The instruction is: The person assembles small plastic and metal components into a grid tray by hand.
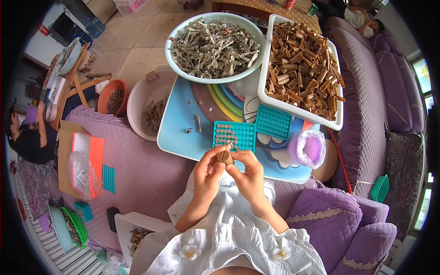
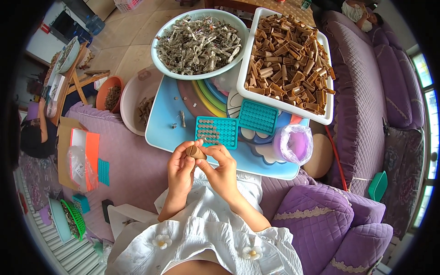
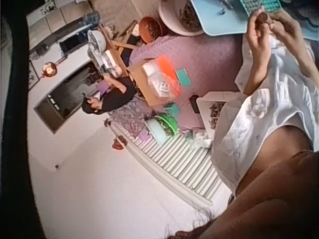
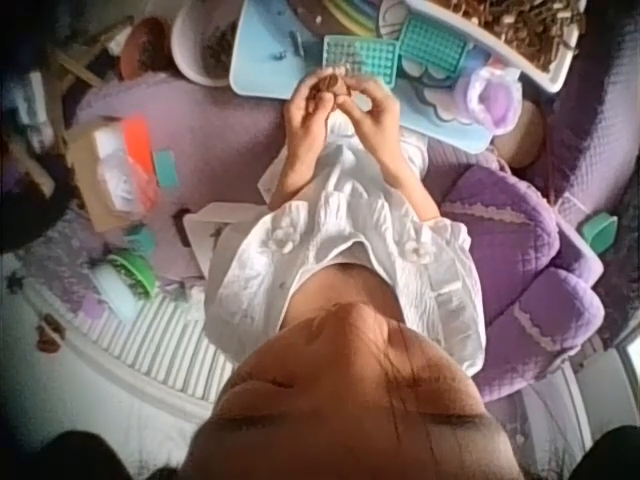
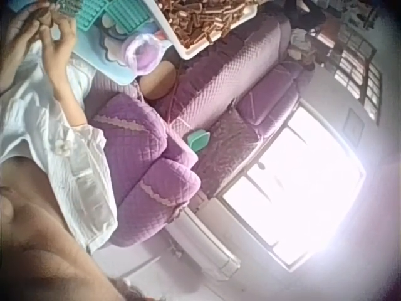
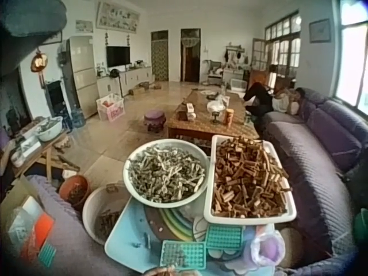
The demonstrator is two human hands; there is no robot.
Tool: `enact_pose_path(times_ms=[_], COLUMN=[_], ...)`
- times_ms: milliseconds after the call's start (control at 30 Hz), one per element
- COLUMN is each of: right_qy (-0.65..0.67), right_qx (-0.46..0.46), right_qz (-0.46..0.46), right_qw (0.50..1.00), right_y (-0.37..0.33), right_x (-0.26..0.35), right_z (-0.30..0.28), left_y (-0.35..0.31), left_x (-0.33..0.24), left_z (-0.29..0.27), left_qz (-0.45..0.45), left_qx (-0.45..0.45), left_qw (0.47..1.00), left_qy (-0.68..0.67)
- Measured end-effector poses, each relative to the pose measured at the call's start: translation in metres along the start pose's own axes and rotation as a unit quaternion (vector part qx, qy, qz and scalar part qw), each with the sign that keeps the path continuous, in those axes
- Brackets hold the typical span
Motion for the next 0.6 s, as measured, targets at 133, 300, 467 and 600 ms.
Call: enact_pose_path(times_ms=[133,300,467,600], right_qy=[-0.017,0.017,-0.133,-0.218], right_qx=[-0.007,-0.045,-0.022,-0.009], right_qz=[-0.007,0.018,-0.061,-0.134], right_qw=[1.000,0.999,0.989,0.967], right_y=[0.000,0.007,0.006,0.002], right_x=[-0.006,-0.025,-0.009,0.008], right_z=[-0.004,-0.007,-0.010,-0.007], left_y=[0.002,0.006,0.007,0.009], left_x=[0.003,0.002,0.004,0.008], left_z=[0.004,0.021,0.021,0.021], left_qz=[0.004,0.029,0.051,0.026], left_qx=[0.017,0.013,0.038,0.029], left_qw=[1.000,0.998,0.994,0.997], left_qy=[0.016,0.058,0.092,0.061])
Point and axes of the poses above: each hand's wrist, its own y-axis towards the middle knuckle, its own z-axis out of the palm, x = y × z, the point moved 4 cm from there along y, towards the middle knuckle
